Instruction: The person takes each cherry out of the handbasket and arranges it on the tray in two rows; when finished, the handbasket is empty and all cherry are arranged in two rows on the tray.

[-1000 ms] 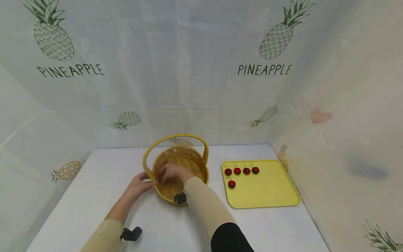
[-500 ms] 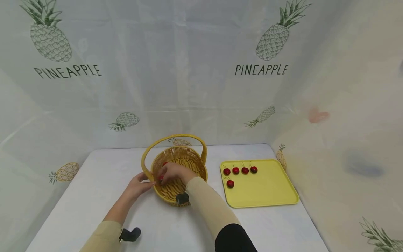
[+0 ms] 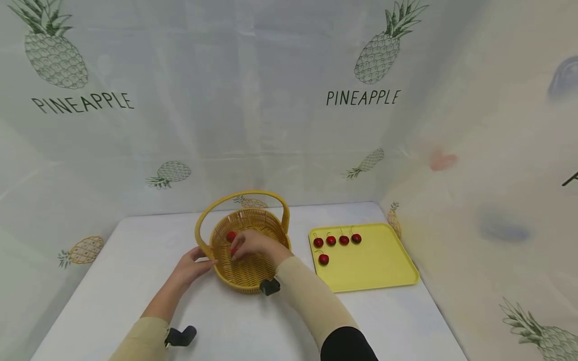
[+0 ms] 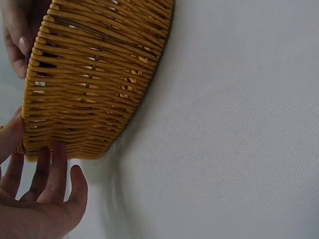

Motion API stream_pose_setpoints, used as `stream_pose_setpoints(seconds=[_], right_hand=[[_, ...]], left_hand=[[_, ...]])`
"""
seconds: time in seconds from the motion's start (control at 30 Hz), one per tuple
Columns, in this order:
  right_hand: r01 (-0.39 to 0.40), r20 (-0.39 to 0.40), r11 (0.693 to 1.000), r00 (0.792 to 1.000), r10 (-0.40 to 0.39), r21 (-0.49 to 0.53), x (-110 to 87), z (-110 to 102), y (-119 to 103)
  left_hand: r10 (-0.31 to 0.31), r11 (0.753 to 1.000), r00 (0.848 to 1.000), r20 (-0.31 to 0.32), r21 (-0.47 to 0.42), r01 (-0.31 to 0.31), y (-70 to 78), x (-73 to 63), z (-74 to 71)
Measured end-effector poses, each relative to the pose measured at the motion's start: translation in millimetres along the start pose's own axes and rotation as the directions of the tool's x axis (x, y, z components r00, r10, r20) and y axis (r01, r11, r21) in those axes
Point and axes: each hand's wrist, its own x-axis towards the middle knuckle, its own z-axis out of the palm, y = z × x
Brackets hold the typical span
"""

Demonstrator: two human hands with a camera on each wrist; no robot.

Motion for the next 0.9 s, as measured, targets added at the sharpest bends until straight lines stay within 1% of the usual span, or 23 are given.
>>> stream_pose_setpoints(seconds=[0.1,0.23,0.33,0.47,0.53,0.7,0.77,0.9], right_hand=[[0.007,-0.001,0.999,1.0,-0.007,0.034,-6.9,-2,0],[0.021,-0.007,1.0,1.0,-0.02,0.014,-17.6,-7,1],[0.039,-0.019,0.996,0.999,-0.041,-0.08,-26.7,-11,1],[0.059,-0.021,0.99,0.998,-0.062,-0.125,-40.0,-18,0],[0.07,-0.02,0.991,0.997,-0.073,-0.114,-46.6,-21,0],[0.082,-0.03,0.989,0.996,-0.086,-0.126,-60.4,-27,2],[0.072,-0.038,0.987,0.996,-0.078,-0.14,-65.3,-29,4],[0.056,-0.061,0.99,0.996,-0.064,-0.131,-74.0,-34,10]], left_hand=[[0.003,1.0,1.0,0.004,0.007,-0.003,-0.4,0.0,-1.1],[-0.003,1.0,1.0,0.004,0.006,0.003,1.2,-0.4,-1.4],[-0.006,1.0,1.0,0.004,0.009,0.006,1.9,-0.5,-1.6],[-0.005,1.0,1.0,0.002,0.013,0.005,1.1,0.9,-1.6],[-0.005,1.0,1.0,0.0,0.019,0.005,0.7,1.9,-1.3],[-0.007,1.0,1.0,0.0,0.016,0.007,0.0,3.1,-0.6],[-0.011,1.0,1.0,-0.001,0.012,0.011,0.0,2.8,-0.5],[-0.017,1.0,1.0,0.004,0.015,0.017,0.0,2.1,-1.1]])
